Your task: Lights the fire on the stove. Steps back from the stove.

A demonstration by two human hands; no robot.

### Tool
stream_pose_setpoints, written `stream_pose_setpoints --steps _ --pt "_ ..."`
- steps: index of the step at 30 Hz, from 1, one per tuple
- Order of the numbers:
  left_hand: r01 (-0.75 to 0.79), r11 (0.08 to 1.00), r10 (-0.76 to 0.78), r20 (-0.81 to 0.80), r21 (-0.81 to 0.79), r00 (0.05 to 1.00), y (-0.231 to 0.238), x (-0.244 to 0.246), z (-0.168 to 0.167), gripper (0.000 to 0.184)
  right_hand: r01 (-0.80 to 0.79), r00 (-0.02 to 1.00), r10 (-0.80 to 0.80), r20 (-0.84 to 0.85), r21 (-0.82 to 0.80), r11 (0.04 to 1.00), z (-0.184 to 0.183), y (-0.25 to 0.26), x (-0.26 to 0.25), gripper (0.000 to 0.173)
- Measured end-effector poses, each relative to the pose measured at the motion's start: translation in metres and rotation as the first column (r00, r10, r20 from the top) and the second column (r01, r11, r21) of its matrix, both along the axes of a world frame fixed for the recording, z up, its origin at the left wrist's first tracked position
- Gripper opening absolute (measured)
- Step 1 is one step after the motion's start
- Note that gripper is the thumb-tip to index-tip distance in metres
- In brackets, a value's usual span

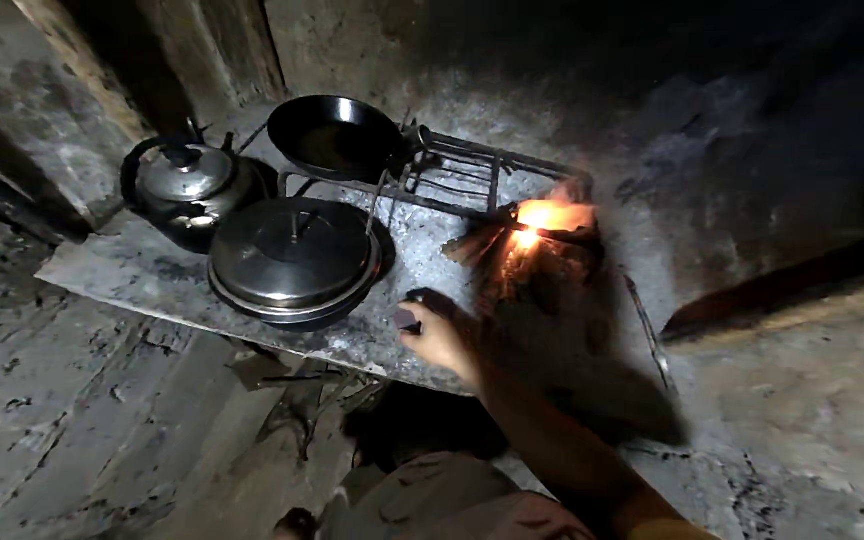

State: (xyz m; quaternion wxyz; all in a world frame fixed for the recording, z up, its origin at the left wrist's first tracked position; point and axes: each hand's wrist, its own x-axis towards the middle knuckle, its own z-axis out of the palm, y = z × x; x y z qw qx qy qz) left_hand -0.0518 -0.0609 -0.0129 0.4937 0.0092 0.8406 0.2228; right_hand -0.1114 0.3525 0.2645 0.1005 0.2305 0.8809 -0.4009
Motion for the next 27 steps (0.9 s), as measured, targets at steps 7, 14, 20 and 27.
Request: stream_pose_setpoints --steps 7,14,20,27 --pt "0.29 0.728 0.12 -0.533 0.621 0.838 0.159 -0.046 0.248 0.054 0.141 0.951 -0.307 -0.031 -0.841 0.522 0.023 -0.008 0.066 0.051" --pt "0.595 0.594 -0.05 -0.713 0.542 0.699 0.257 -0.037 0.31 0.075 0.102 0.824 -0.559 -0.097 -0.944 0.313 0.027 -0.012 0.122 0.042" --pt "0.525 0.549 -0.135 -0.552 0.65 0.823 0.282 -0.026 0.302 0.078 0.07 0.668 -0.732 -0.135 -0.968 0.242 0.011 0.001 0.158 0.036" --pt "0.574 0.484 -0.232 -0.536 0.66 0.812 0.301 -0.017 0.3 0.089 0.117 0.641 -0.751 -0.162 -0.945 0.304 0.012 0.003 0.192 0.037"
